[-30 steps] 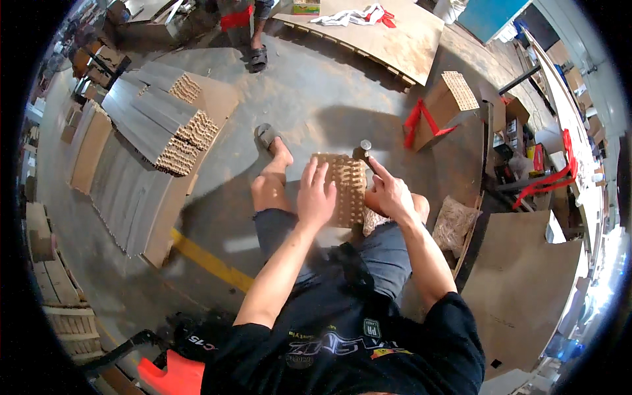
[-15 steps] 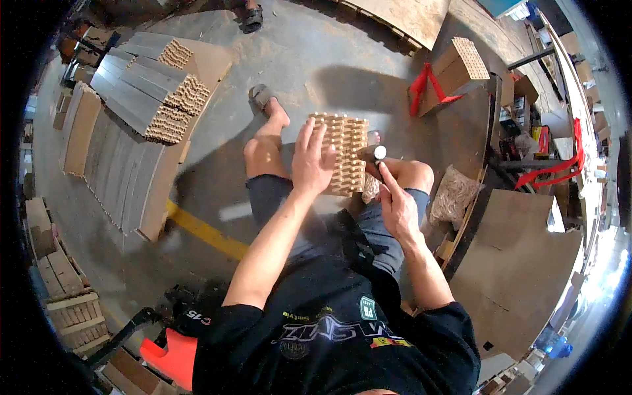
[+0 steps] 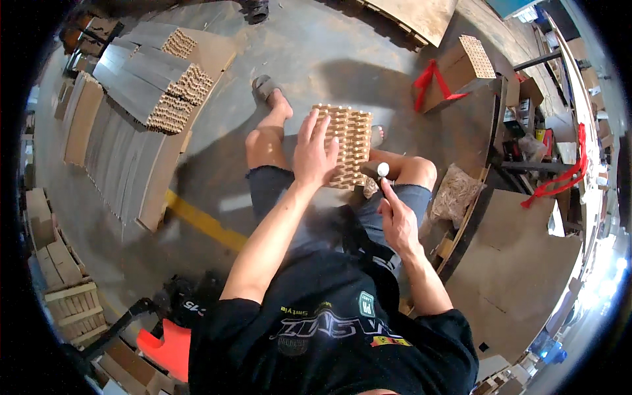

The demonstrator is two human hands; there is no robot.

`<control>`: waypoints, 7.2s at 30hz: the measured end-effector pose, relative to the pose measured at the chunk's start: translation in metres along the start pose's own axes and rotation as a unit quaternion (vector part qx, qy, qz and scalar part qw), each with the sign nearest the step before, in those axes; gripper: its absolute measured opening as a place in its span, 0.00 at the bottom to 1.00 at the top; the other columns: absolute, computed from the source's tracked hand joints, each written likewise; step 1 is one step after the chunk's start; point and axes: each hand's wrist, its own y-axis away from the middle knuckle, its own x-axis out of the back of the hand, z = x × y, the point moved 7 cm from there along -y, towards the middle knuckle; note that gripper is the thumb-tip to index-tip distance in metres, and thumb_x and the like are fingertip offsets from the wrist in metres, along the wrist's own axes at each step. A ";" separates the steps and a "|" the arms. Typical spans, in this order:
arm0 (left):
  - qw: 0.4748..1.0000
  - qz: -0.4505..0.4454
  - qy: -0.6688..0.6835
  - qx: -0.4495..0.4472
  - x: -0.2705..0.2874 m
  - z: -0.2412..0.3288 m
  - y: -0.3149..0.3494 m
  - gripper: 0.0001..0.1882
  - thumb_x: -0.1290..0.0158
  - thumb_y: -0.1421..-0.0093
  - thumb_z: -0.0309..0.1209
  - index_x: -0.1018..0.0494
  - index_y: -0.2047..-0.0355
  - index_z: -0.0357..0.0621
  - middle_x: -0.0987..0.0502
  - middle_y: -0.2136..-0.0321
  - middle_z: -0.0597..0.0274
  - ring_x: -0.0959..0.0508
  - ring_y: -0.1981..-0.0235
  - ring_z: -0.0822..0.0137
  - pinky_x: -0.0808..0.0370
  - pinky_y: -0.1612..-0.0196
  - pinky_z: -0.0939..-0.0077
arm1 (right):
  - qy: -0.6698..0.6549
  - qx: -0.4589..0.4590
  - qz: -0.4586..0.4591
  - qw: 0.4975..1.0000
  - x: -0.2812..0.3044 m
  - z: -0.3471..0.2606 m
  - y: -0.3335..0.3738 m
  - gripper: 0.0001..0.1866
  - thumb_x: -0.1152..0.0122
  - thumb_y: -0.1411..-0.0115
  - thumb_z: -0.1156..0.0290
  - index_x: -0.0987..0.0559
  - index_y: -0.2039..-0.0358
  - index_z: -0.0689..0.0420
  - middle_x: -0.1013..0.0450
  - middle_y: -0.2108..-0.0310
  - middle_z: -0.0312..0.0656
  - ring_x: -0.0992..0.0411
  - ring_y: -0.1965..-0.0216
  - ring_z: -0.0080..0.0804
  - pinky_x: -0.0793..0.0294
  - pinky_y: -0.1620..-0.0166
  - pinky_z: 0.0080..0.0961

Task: The person inserts wooden pegs into holes on a wooden block by hand, then taps the pegs into place using a hammer.

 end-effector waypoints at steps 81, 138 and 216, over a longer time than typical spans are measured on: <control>0.938 -0.013 0.326 0.120 -0.021 -0.064 0.004 0.24 0.52 0.27 0.31 0.37 0.33 0.40 0.33 0.36 0.53 0.27 0.44 0.66 0.29 0.40 0.71 | -0.007 -0.005 -0.068 0.998 -0.018 -0.040 -0.013 0.28 0.47 0.31 0.73 0.33 0.31 0.43 0.22 0.68 0.51 0.21 0.66 0.51 0.22 0.57 0.38; 0.915 -0.011 0.360 0.184 -0.023 -0.064 0.006 0.27 0.51 0.27 0.40 0.36 0.32 0.42 0.36 0.34 0.53 0.30 0.39 0.63 0.32 0.36 0.69 | -0.015 0.063 0.022 0.998 -0.011 -0.046 -0.058 0.28 0.50 0.29 0.70 0.36 0.29 0.41 0.21 0.69 0.53 0.21 0.63 0.54 0.23 0.56 0.42; 0.907 -0.028 0.356 0.223 -0.031 -0.071 0.008 0.26 0.54 0.26 0.38 0.37 0.32 0.38 0.33 0.34 0.55 0.34 0.33 0.63 0.40 0.31 0.69 | 0.008 0.060 0.051 0.997 -0.002 -0.047 -0.131 0.29 0.49 0.31 0.67 0.35 0.31 0.34 0.21 0.60 0.61 0.23 0.56 0.64 0.24 0.51 0.51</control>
